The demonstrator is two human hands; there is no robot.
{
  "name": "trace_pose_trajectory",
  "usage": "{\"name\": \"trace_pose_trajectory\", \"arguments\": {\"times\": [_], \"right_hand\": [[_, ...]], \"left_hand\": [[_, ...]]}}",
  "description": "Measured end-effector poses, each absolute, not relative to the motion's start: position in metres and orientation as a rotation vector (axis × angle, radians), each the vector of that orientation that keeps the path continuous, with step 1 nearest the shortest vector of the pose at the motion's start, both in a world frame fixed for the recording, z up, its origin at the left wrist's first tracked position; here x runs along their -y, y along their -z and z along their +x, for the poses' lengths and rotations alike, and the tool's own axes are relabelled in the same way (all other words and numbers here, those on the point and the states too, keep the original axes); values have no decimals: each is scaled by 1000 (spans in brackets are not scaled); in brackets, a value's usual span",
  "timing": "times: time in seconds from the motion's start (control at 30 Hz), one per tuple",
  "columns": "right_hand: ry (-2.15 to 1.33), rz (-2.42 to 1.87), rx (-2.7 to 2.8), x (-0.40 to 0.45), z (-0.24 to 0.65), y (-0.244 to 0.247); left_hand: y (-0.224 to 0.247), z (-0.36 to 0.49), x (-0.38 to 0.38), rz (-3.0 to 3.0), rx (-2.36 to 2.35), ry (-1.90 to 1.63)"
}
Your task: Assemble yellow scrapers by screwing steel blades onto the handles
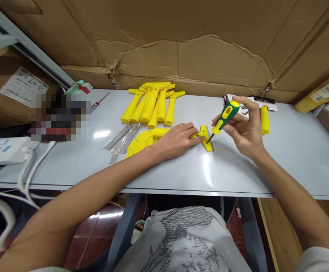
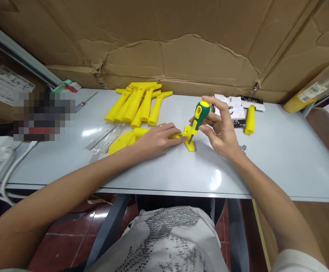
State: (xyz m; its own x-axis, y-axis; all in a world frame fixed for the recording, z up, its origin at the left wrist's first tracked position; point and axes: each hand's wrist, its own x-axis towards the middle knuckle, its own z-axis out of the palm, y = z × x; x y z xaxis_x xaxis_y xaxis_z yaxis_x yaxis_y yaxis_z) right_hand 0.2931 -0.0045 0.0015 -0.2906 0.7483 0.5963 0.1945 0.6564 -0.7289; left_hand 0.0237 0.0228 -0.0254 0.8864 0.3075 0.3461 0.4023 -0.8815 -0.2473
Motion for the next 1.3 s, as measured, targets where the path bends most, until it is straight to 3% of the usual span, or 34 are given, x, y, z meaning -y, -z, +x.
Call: {"name": "trace_pose_trajectory", "arguments": {"times": [0.43, 0.77, 0.97, 1.3], "right_hand": [[-156, -880, 1710, 23, 268, 0], [-196, -871, 1729, 21, 279, -1], [-28, -846, 1639, 21, 281, -2], [-501, -772, 1707, 11, 286, -2]], "left_hand": [[28, 28, -19, -2835, 768, 653], [28, 25, -23, -2900, 762, 661], [28, 26, -23, -2885, 767, 633], [24, 22, -27, -2966, 771, 675]]}}
